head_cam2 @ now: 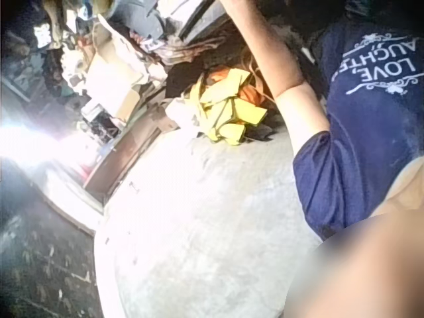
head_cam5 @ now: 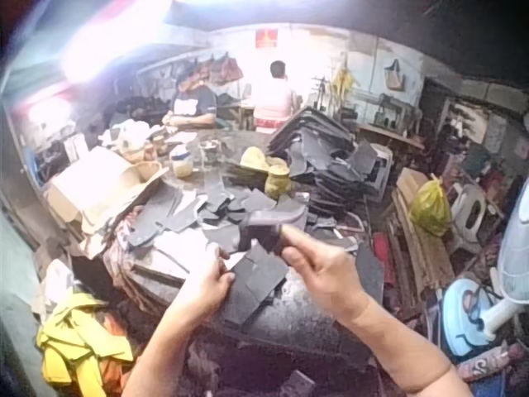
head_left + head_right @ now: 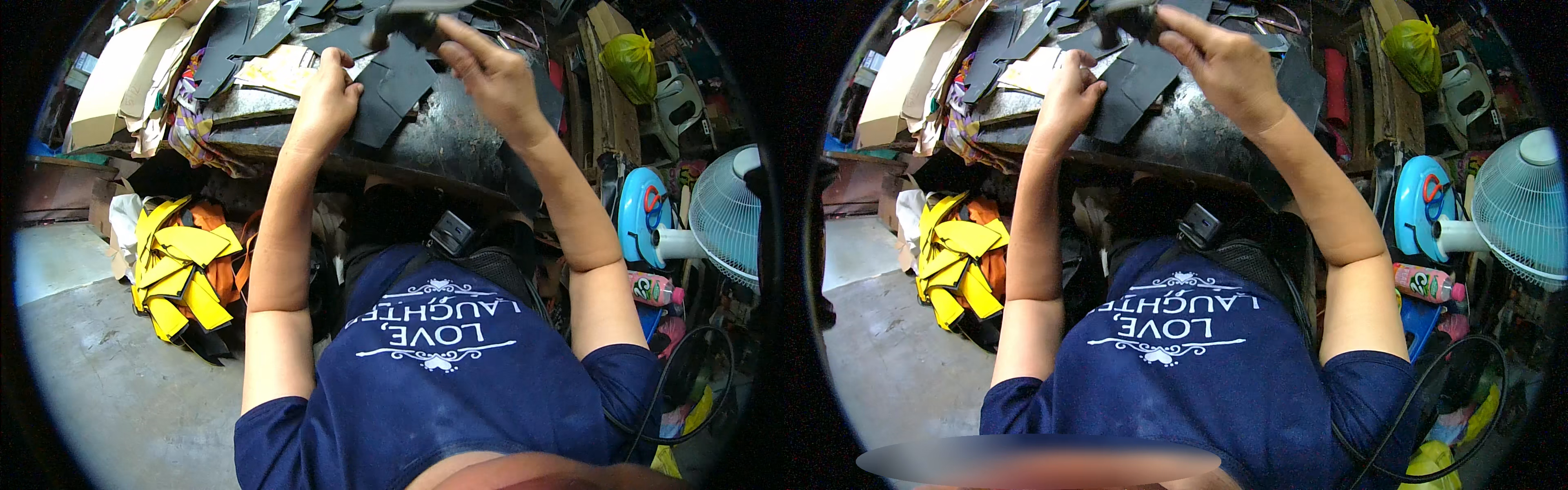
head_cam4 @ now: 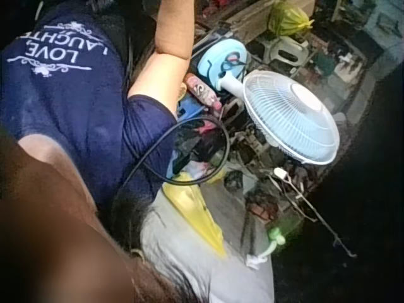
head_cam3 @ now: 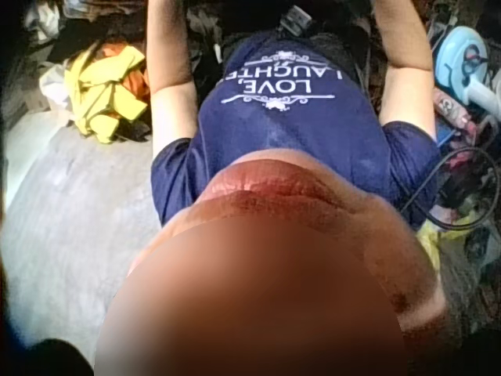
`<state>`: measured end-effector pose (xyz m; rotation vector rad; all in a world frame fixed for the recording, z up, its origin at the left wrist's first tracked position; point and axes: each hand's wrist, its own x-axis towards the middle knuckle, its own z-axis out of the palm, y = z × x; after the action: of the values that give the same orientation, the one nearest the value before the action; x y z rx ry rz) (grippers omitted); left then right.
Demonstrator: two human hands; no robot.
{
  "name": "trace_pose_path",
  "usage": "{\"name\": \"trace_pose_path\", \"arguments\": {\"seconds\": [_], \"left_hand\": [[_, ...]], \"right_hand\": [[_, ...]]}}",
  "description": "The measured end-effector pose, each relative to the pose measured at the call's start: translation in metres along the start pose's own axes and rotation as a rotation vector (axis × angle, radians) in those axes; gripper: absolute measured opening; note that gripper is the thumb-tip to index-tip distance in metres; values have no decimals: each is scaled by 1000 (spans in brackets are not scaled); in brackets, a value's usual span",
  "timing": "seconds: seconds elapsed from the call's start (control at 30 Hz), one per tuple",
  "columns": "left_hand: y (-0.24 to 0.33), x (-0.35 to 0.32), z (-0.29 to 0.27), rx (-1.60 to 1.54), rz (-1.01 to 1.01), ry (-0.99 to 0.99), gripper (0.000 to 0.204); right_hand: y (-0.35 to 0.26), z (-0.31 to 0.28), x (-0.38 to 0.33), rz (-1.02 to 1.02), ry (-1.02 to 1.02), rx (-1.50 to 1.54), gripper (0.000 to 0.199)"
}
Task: The person aligns and stacks black leather pieces on a cluttered workbench, using a small hammer to tap them into place. They repeatedly pick up pieces, align edges, and place them in a growing stack.
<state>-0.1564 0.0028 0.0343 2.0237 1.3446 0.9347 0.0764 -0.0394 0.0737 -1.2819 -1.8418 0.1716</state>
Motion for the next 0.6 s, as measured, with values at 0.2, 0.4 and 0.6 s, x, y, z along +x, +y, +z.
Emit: {"name": "trace_pose_path", "arguments": {"seconds": [0.2, 0.4, 0.6], "left_hand": [[-2, 8, 9, 134, 160, 112, 32], [-6, 6, 12, 138, 138, 108, 32], [-12, 8, 15, 146, 175, 147, 33]], "right_hand": [[0, -6, -5, -148, -180, -305, 33], [-5, -7, -16, -58, -242, -228, 35], [-4, -27, -16, -186, -72, -196, 32]]}}
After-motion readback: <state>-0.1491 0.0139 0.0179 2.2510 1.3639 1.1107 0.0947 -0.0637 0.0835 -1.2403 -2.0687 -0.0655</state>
